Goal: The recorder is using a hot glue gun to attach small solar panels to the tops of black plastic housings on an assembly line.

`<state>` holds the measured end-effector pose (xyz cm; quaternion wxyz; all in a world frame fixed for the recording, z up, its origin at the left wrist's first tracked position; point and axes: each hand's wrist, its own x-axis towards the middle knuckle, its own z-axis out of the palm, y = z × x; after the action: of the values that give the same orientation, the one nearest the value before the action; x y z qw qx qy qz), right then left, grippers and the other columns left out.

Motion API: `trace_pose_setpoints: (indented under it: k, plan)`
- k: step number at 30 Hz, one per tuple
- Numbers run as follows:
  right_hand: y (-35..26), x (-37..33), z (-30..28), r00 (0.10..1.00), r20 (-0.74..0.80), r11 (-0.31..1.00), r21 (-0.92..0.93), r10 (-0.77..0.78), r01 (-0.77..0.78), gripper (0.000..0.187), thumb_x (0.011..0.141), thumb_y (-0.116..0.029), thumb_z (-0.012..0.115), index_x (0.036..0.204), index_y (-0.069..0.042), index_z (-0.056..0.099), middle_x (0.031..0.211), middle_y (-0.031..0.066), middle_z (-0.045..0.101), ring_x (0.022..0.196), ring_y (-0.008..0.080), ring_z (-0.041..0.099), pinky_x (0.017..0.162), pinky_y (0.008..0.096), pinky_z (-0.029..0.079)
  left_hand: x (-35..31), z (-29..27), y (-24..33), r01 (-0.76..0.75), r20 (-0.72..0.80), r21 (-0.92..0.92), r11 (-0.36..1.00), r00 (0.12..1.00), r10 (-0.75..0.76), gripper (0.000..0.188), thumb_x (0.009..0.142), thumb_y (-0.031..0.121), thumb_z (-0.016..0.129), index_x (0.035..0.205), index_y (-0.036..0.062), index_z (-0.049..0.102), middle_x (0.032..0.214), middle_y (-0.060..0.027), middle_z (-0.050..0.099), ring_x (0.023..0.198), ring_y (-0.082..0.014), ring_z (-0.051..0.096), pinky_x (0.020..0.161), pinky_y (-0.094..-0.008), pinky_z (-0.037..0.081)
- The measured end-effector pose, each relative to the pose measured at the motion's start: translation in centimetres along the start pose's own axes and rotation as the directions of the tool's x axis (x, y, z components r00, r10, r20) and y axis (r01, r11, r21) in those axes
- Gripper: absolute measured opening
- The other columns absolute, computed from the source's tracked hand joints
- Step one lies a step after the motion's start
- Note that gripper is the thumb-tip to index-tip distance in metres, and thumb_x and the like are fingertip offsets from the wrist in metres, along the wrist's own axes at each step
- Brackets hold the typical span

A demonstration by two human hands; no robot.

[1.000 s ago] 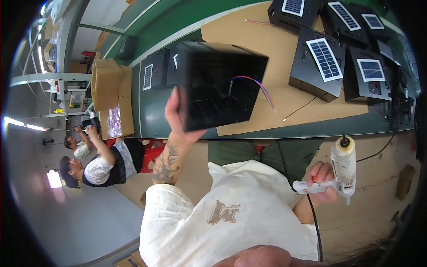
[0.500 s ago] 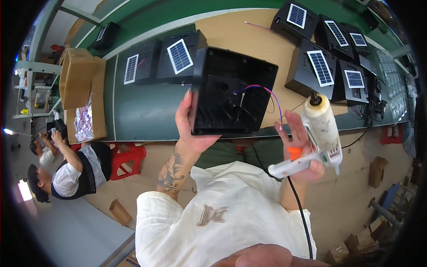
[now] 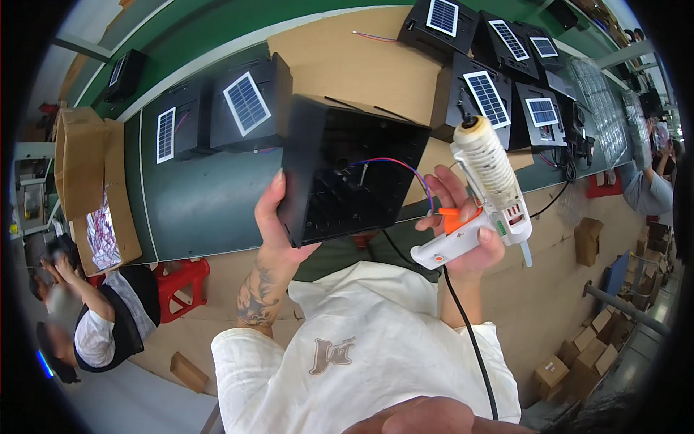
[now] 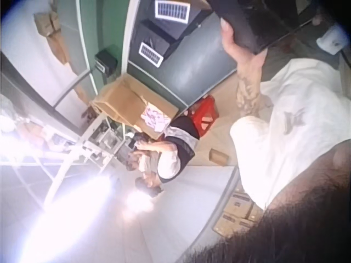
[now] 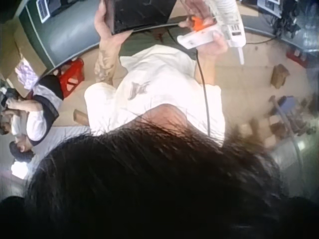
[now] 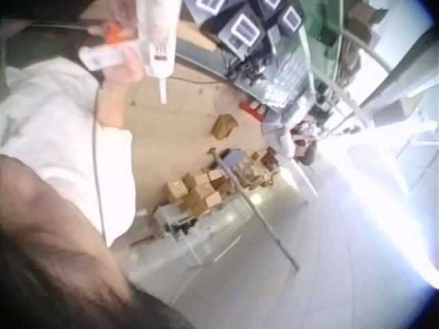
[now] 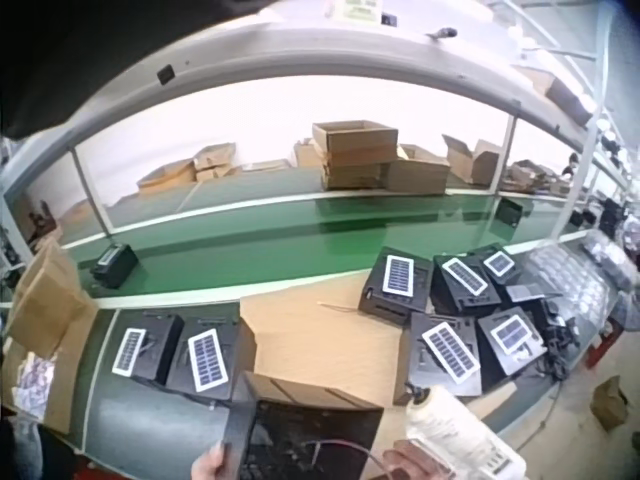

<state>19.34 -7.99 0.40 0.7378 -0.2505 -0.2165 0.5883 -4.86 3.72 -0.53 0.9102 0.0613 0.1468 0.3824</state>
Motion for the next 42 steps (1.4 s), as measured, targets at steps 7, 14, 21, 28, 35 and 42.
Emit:
trace_pose_setpoints:
  k: [7,14,21,28,35,42]
  plan:
    - [0.3,0.1,1.3,0.999,-0.032,0.999,-0.025,-0.033,0.032,0.034,0.075,-0.033,0.064,0.092,-0.004,0.060,0.142,0.0268,0.040,0.129,0.0411,0.043,0.100,0.0582,0.044,-0.1,0.5,-0.5,-0.062,-0.036,0.100,0.993,0.997,0.066,0.046,0.093,0.045,0.049,0.123,0.0131,0.060,0.119,-0.0091,0.065,0.109,-0.0281,0.062,0.094,-0.0448,0.048]
    - [-0.5,0.0,1.1,0.986,-0.158,0.986,-0.168,-0.048,0.021,0.040,0.074,-0.036,0.062,0.091,0.001,0.058,0.113,0.0289,0.054,0.098,0.0381,0.056,0.081,0.0435,0.050,-0.7,-0.9,-0.7,-0.072,-0.071,0.245,0.967,0.993,0.092,0.044,0.091,0.042,0.052,0.122,0.0120,0.058,0.114,-0.0087,0.065,0.107,-0.0265,0.061,0.092,-0.0417,0.050]
    - [0.3,0.0,0.9,0.994,-0.058,0.983,0.152,-0.097,0.104,0.035,0.075,-0.034,0.060,0.088,-0.001,0.058,0.091,0.0212,0.059,0.079,0.0322,0.056,0.068,0.0383,0.049,0.0,-0.3,-1.4,0.088,-0.006,0.012,0.996,0.996,-0.088,0.048,0.093,0.045,0.050,0.124,0.0097,0.059,0.117,-0.0104,0.066,0.107,-0.0281,0.062,0.094,-0.0446,0.048]
    - [0.2,0.7,0.3,0.987,0.086,0.901,0.426,-0.133,0.085,0.024,0.084,-0.026,0.060,0.099,-0.007,0.054,0.088,0.0043,0.054,0.085,0.0226,0.048,0.070,0.0308,0.047,0.1,-0.4,-3.3,0.211,-0.051,-0.057,0.976,0.975,-0.214,0.053,0.094,0.049,0.047,0.128,0.0084,0.057,0.122,-0.0118,0.064,0.111,-0.0290,0.061,0.097,-0.0457,0.046]
    - [0.1,0.7,-0.9,0.967,0.215,0.872,0.489,-0.135,0.013,0.021,0.086,-0.027,0.061,0.095,-0.009,0.054,0.092,0.0049,0.058,0.090,0.0234,0.055,0.076,0.0318,0.048,0.1,0.0,-3.6,0.254,-0.055,-0.061,0.965,0.965,-0.258,0.049,0.093,0.041,0.052,0.130,0.0090,0.053,0.124,-0.0111,0.062,0.111,-0.0287,0.061,0.096,-0.0461,0.047]
    - [-1.0,1.4,-0.7,0.954,0.144,0.758,0.642,-0.264,0.113,0.024,0.086,-0.032,0.061,0.092,-0.008,0.057,0.096,0.0101,0.065,0.093,0.0280,0.059,0.080,0.0344,0.052,-0.1,0.5,-4.4,0.246,-0.020,-0.172,0.954,0.967,-0.254,0.056,0.094,0.047,0.047,0.135,0.0104,0.050,0.132,-0.0127,0.056,0.121,-0.0314,0.054,0.103,-0.0502,0.041]
